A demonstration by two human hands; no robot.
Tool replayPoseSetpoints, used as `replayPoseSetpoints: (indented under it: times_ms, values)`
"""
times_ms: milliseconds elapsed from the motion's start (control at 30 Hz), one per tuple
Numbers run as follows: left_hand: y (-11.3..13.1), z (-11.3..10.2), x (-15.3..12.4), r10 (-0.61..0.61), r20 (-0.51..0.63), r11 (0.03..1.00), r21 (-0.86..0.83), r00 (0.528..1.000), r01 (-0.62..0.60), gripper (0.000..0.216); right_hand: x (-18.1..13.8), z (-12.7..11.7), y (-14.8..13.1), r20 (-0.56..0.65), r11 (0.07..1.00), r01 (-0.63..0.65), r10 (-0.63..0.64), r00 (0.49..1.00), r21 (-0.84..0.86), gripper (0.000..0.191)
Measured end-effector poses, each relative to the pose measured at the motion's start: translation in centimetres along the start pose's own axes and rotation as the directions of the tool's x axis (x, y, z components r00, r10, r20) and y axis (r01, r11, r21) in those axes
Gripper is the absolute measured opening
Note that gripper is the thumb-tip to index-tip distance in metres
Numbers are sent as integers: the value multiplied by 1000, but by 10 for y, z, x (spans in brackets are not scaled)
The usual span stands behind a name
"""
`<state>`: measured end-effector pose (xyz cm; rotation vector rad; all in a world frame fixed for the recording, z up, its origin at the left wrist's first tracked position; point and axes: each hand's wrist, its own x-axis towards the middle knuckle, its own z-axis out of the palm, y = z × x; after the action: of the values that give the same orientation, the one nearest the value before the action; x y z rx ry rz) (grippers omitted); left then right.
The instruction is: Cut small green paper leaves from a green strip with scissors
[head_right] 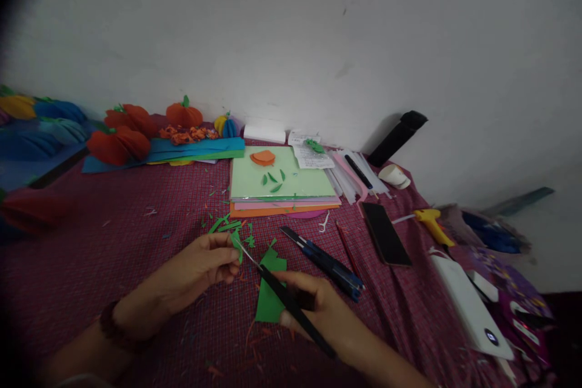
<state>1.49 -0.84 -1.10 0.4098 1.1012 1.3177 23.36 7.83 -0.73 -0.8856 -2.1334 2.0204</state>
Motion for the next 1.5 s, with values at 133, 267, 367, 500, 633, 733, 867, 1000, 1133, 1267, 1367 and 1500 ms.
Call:
replayPoseSetpoints:
  times_ms: [133, 267, 367, 500, 633, 733, 867, 1000, 1133, 1267, 1367, 1500]
  values:
    - [0, 2, 0, 17, -2, 1000, -3, 1000, -17, 17, -1, 2, 0, -8, 999, -23, 23, 1000, 30, 51]
    - [0, 4, 0, 21, -6, 1000, -6, 1000, -21, 18, -3, 4, -2, -16, 1000, -3, 3, 1000, 24, 51]
    - [0, 4, -1, 22, 0, 1000, -14, 1000, -22, 19, -5, 4, -1, -7, 1000, -21, 21, 1000, 12, 58]
    - [1, 4, -1, 22, -6, 1000, -18, 1000, -22, 19, -5, 3, -3, -12, 1000, -24, 24, 1000, 13, 58]
    - [0, 4, -1, 22, -7, 1000, -11, 1000, -23, 19, -5, 4, -7, -23, 999, -9, 10, 1000, 31, 53]
    - [-1, 4, -1, 20, -5, 1000, -6, 1000, -20, 19, -5, 6, -8, -23, 999, -14, 15, 1000, 47, 53]
    - [-2, 5, 0, 22, 6, 1000, -5, 1000, -22, 20, -7, 7, -9, -31, 998, -46, 48, 998, 51, 47]
    - [-2, 4, 1, 28, 13, 1000, -11, 1000, -28, 20, -9, 9, -7, -34, 991, -110, 113, 993, 69, 49]
    - [-3, 4, 1, 34, 6, 999, -19, 999, -34, 21, -12, 11, -1, -22, 985, -130, 133, 991, 111, 54]
    - [-3, 5, 1, 40, 3, 999, -25, 999, -40, 21, -14, 13, 2, -16, 977, -167, 171, 985, 132, 57]
    - [-1, 5, 0, 44, 1, 999, -18, 999, -44, 20, -14, 13, 1, -15, 974, -198, 201, 979, 112, 58]
    - [2, 4, -1, 52, -20, 999, 16, 998, -52, 19, -6, -1, -4, -82, 995, -60, 54, 995, -81, 53]
